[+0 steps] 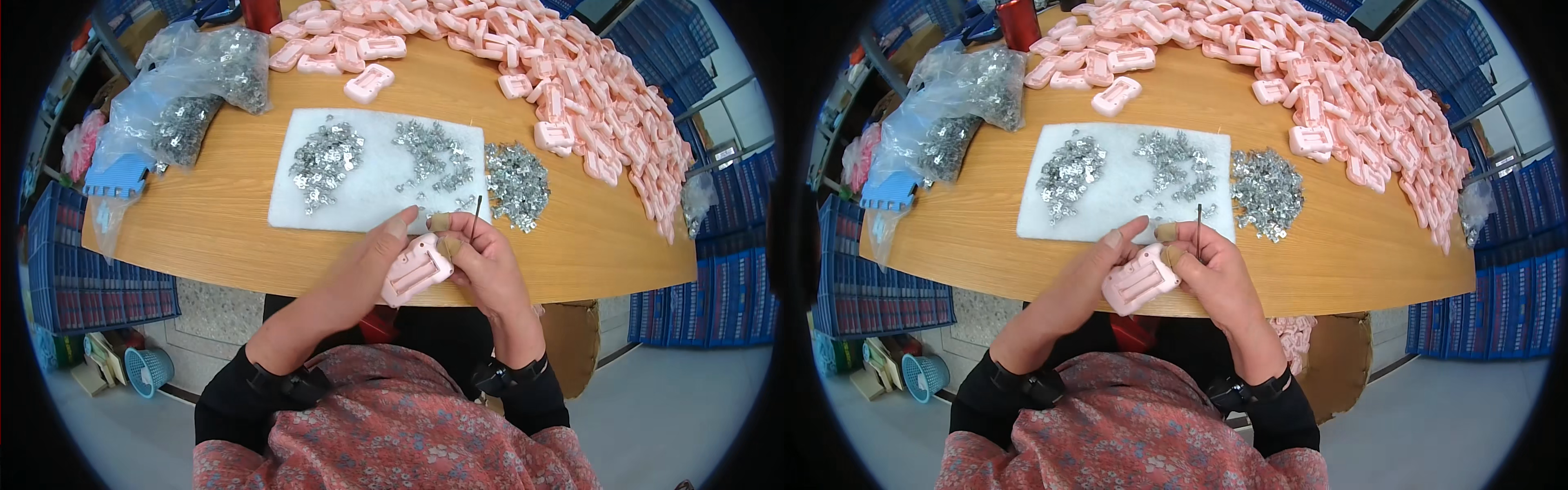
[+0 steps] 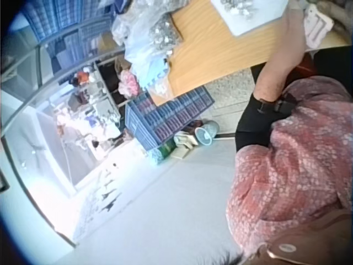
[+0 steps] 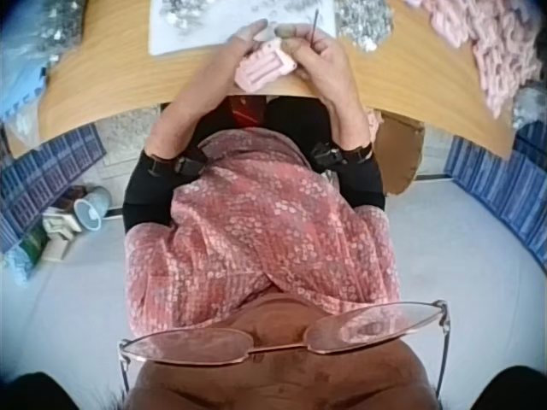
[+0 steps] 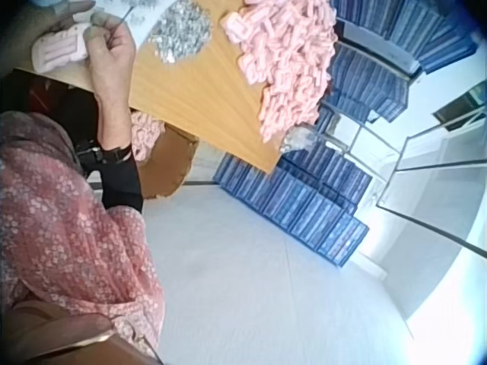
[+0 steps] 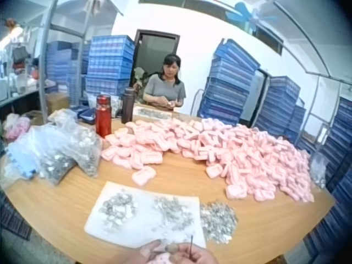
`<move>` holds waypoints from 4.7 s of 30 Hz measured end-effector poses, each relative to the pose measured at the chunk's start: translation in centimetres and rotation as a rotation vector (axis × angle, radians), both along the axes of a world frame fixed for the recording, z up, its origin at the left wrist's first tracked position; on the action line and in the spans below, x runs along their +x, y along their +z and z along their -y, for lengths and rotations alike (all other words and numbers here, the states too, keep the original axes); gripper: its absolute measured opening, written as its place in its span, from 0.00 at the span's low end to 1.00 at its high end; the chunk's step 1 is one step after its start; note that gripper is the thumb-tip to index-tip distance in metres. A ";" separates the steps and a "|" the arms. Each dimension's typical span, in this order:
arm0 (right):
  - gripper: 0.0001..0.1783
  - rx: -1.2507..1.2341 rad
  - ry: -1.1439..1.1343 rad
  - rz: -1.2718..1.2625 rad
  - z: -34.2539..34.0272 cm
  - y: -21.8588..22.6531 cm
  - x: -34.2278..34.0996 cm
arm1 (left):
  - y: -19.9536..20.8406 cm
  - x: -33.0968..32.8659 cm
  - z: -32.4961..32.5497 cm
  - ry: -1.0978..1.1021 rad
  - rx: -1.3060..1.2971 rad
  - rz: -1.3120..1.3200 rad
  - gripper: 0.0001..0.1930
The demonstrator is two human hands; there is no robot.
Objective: The person assembles small pink plastic housings by inserting metal components using a pointed tool. They repeatedly pick up a housing, insert a metal piece into a slot, and place the assembled unit aside on the table.
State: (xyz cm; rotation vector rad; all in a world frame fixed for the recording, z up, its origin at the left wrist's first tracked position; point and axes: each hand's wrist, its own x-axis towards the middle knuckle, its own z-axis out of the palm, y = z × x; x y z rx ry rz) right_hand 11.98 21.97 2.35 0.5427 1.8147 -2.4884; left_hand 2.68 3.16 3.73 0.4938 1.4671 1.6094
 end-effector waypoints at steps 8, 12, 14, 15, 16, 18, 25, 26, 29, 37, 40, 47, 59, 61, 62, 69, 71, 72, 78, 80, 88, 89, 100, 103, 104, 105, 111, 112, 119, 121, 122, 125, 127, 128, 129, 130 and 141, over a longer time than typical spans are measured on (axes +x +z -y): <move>0.13 0.369 0.063 -0.068 1.6 2.7 1.0 | 0.4 -1.4 0.5 -0.488 0.066 0.289 0.33; 0.13 0.575 -0.139 -0.081 -1.5 2.3 1.3 | -1.8 -1.4 1.1 -0.214 0.043 0.233 0.31; 0.13 0.619 -0.215 -0.060 -3.1 1.9 1.3 | -2.7 -2.2 1.1 -0.098 0.206 0.396 0.30; 0.13 0.684 -0.243 -0.049 -3.9 1.5 1.5 | -3.1 -2.5 0.9 -0.047 0.282 0.482 0.30; 0.13 0.745 -0.270 -0.042 -4.6 1.1 1.3 | -3.2 -2.8 1.0 0.001 0.282 0.508 0.31; 0.11 0.811 -0.291 -0.040 -5.5 1.2 0.9 | -3.4 -2.9 0.9 0.049 0.351 0.577 0.30; 0.11 1.140 -0.193 -0.049 -5.7 0.3 -0.3 | -3.4 -2.8 0.9 0.054 0.330 0.566 0.31; 0.11 1.197 -0.167 -0.042 -5.5 0.6 -0.7 | -3.9 -3.0 1.0 0.023 0.351 0.556 0.31; 0.11 1.308 -0.126 -0.050 -5.0 0.3 -1.4 | -4.1 -3.0 1.2 0.001 0.374 0.574 0.31; 0.10 1.348 0.007 -0.181 -5.4 0.5 -3.0 | -3.8 -3.3 1.4 0.010 0.337 0.640 0.35; 0.11 1.225 -0.042 -0.129 -5.6 0.8 -3.2 | -4.2 -3.7 1.4 -0.024 0.389 0.667 0.37; 0.12 1.023 0.209 -0.312 -0.9 3.0 -3.5 | -4.4 -3.8 1.8 0.015 0.396 0.675 0.28; 0.13 1.062 0.331 -0.487 0.5 3.2 -4.4 | -3.2 -2.8 1.2 0.081 0.292 0.466 0.25; 0.12 0.985 0.205 -0.331 1.1 3.4 -4.0 | -3.2 -2.6 1.0 0.138 0.304 0.459 0.25; 0.12 0.945 0.144 -0.254 1.4 3.4 -3.7 | -3.2 -2.6 0.9 0.167 0.310 0.456 0.26; 0.07 0.362 0.035 -0.040 2.5 0.5 -3.0 | -3.4 -2.0 0.6 0.180 0.328 0.380 0.25; 0.06 0.220 0.038 0.002 2.8 0.8 -3.2 | -3.4 -1.9 0.7 0.172 0.322 0.380 0.25; 0.06 0.180 0.040 0.012 2.8 0.8 -3.3 | -3.5 -1.9 0.7 0.184 0.328 0.388 0.26; 0.06 -0.015 0.031 0.030 2.5 1.2 -3.3 | -3.7 -1.7 0.7 0.191 0.344 0.361 0.26; 0.06 -0.089 0.055 0.017 1.9 1.2 -2.8 | -3.2 -1.5 0.9 0.210 0.360 0.377 0.25; 0.08 -0.262 0.028 0.099 3.4 1.8 -1.1 | -1.2 -2.3 -1.5 0.392 0.481 0.183 0.25; 0.08 -0.281 0.029 0.102 3.7 2.1 -1.2 | -0.8 -2.3 -1.9 0.431 0.449 0.107 0.25; 0.10 -0.228 0.013 0.018 1.0 1.1 -1.2 | -1.2 -0.6 -0.3 0.251 0.443 0.158 0.24; 0.09 -0.075 0.104 0.048 -0.2 1.6 -0.8 | 0.3 -1.4 1.0 0.126 0.338 0.357 0.22; 0.09 0.019 0.140 0.035 -0.1 2.1 -0.9 | 0.3 -1.9 1.3 0.074 0.303 0.387 0.22; 0.09 0.109 0.182 0.023 0.0 2.9 -1.0 | 0.5 -2.1 1.5 0.029 0.268 0.419 0.22; 0.07 0.278 0.286 -0.130 0.6 3.7 -0.6 | 2.0 -2.5 0.9 -0.228 -0.001 0.390 0.25; 0.07 0.284 0.278 -0.138 0.6 3.8 -0.5 | 1.6 -2.5 1.0 -0.208 0.033 0.397 0.25; 0.08 0.806 0.082 -0.149 1.2 4.4 -0.7 | -1.4 -1.6 1.0 -0.084 0.172 0.520 0.28; 0.11 0.967 0.106 -0.179 1.4 4.6 -1.1 | -1.4 -1.3 0.7 -0.056 0.175 0.521 0.29; 0.11 1.038 0.105 -0.227 1.3 4.3 -1.3 | -1.0 -1.2 0.6 -0.041 0.161 0.516 0.29; 0.10 1.202 0.102 -0.306 1.1 3.8 -1.8 | -1.1 -0.8 0.4 -0.047 0.167 0.479 0.29; 0.10 1.237 0.104 -0.269 1.8 4.2 -2.0 | -1.5 -0.7 0.3 -0.059 0.162 0.460 0.28; 0.10 1.318 0.107 -0.273 2.1 4.4 -2.0 | -1.7 -0.6 0.2 -0.064 0.147 0.457 0.27; 0.10 1.399 0.107 -0.273 2.3 4.5 -2.0 | -1.9 -0.6 0.0 -0.073 0.132 0.454 0.26; 0.10 1.481 0.108 -0.274 2.5 4.5 -1.9 | -2.2 -0.6 -0.2 -0.083 0.126 0.451 0.26; 0.10 1.209 0.025 -0.210 1.8 3.5 -0.5 | -3.4 -1.0 -0.3 -0.066 0.255 0.668 0.23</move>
